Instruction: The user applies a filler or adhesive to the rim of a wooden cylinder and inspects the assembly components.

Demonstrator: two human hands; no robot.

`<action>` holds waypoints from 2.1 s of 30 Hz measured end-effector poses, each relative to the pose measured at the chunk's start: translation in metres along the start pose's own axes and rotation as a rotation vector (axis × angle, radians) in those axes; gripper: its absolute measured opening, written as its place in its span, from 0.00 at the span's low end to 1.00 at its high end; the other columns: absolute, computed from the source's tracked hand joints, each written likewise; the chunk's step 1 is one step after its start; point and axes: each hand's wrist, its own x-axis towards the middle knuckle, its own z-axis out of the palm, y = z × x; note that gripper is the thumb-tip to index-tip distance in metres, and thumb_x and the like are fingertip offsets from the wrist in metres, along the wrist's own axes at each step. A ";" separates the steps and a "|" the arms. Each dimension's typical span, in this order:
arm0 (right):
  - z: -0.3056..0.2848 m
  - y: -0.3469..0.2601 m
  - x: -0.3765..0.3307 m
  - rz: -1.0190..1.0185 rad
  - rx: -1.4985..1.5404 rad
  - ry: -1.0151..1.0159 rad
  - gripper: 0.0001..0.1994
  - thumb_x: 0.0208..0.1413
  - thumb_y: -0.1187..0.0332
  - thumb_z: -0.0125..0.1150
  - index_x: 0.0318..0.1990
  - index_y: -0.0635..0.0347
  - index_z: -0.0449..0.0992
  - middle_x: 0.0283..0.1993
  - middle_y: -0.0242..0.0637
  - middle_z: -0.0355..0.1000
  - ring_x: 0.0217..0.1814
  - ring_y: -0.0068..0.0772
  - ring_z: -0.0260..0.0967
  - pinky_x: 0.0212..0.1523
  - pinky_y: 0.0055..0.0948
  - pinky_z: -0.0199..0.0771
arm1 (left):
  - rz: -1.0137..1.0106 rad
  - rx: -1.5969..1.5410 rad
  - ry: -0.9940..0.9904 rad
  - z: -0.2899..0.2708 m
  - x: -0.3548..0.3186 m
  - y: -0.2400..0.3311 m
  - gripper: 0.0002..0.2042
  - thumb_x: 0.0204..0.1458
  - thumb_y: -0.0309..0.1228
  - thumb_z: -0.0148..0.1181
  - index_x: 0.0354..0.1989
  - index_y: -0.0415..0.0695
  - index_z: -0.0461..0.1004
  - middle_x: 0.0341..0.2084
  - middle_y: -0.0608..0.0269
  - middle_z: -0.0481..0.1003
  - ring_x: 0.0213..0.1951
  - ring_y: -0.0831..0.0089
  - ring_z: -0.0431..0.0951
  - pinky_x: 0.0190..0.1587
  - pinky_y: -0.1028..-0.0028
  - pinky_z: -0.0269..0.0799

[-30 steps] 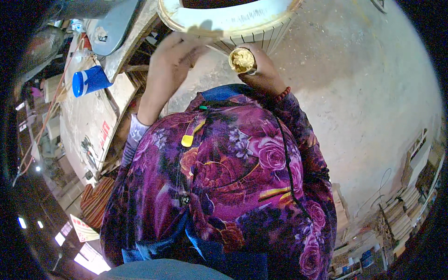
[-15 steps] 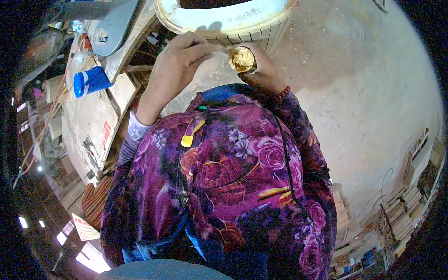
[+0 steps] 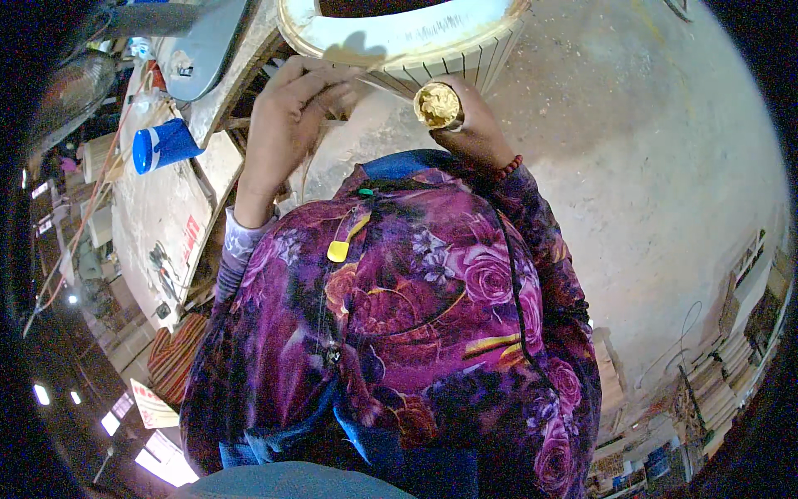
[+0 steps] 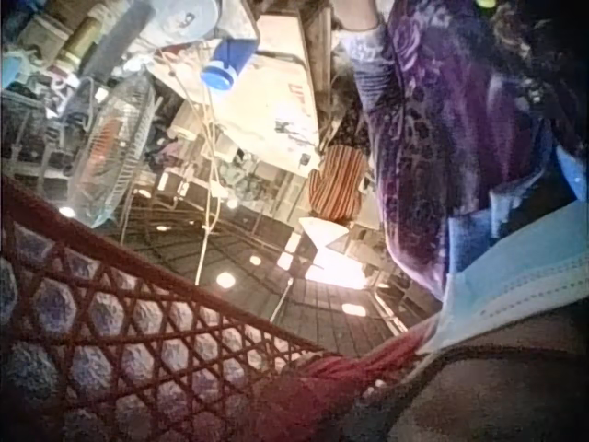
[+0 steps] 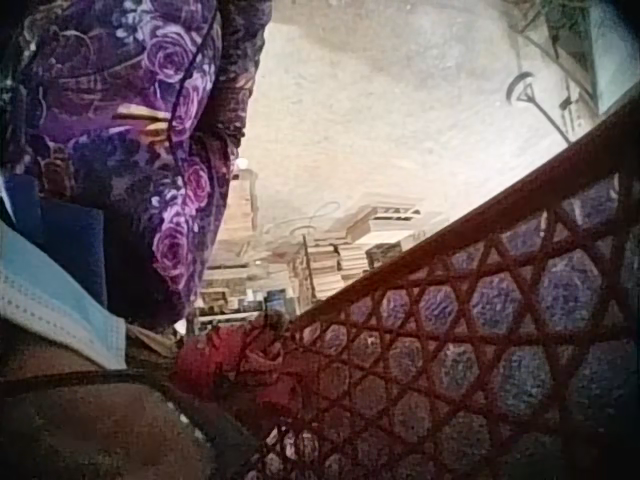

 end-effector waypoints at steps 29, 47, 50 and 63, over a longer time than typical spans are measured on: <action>0.008 0.006 -0.002 0.055 0.033 -0.044 0.30 0.44 0.73 0.70 0.58 0.61 0.70 0.54 0.40 0.71 0.58 0.37 0.70 0.62 0.33 0.67 | -0.116 -0.091 -0.079 -0.009 -0.034 -0.006 0.12 0.57 0.28 0.65 0.49 0.45 0.82 0.39 0.57 0.78 0.42 0.59 0.79 0.45 0.67 0.74; 0.005 0.006 -0.003 0.041 0.012 -0.022 0.31 0.43 0.74 0.70 0.59 0.60 0.69 0.55 0.41 0.71 0.60 0.36 0.69 0.63 0.33 0.67 | 0.259 0.010 -0.083 -0.015 -0.010 -0.053 0.23 0.50 0.17 0.67 0.56 0.49 0.80 0.43 0.61 0.76 0.46 0.59 0.77 0.50 0.65 0.74; 0.003 0.006 -0.004 0.036 -0.047 -0.039 0.33 0.45 0.82 0.71 0.61 0.59 0.67 0.58 0.36 0.69 0.61 0.29 0.67 0.65 0.30 0.66 | 0.259 -0.028 -0.130 -0.023 -0.009 -0.051 0.22 0.51 0.17 0.64 0.55 0.48 0.80 0.43 0.60 0.76 0.47 0.58 0.77 0.50 0.65 0.75; 0.006 0.000 0.000 0.093 -0.033 -0.078 0.34 0.44 0.80 0.73 0.62 0.60 0.67 0.57 0.36 0.70 0.61 0.29 0.68 0.64 0.30 0.67 | 0.167 0.246 -0.152 -0.009 -0.014 -0.036 0.24 0.51 0.22 0.64 0.57 0.57 0.79 0.45 0.59 0.80 0.46 0.54 0.81 0.45 0.61 0.79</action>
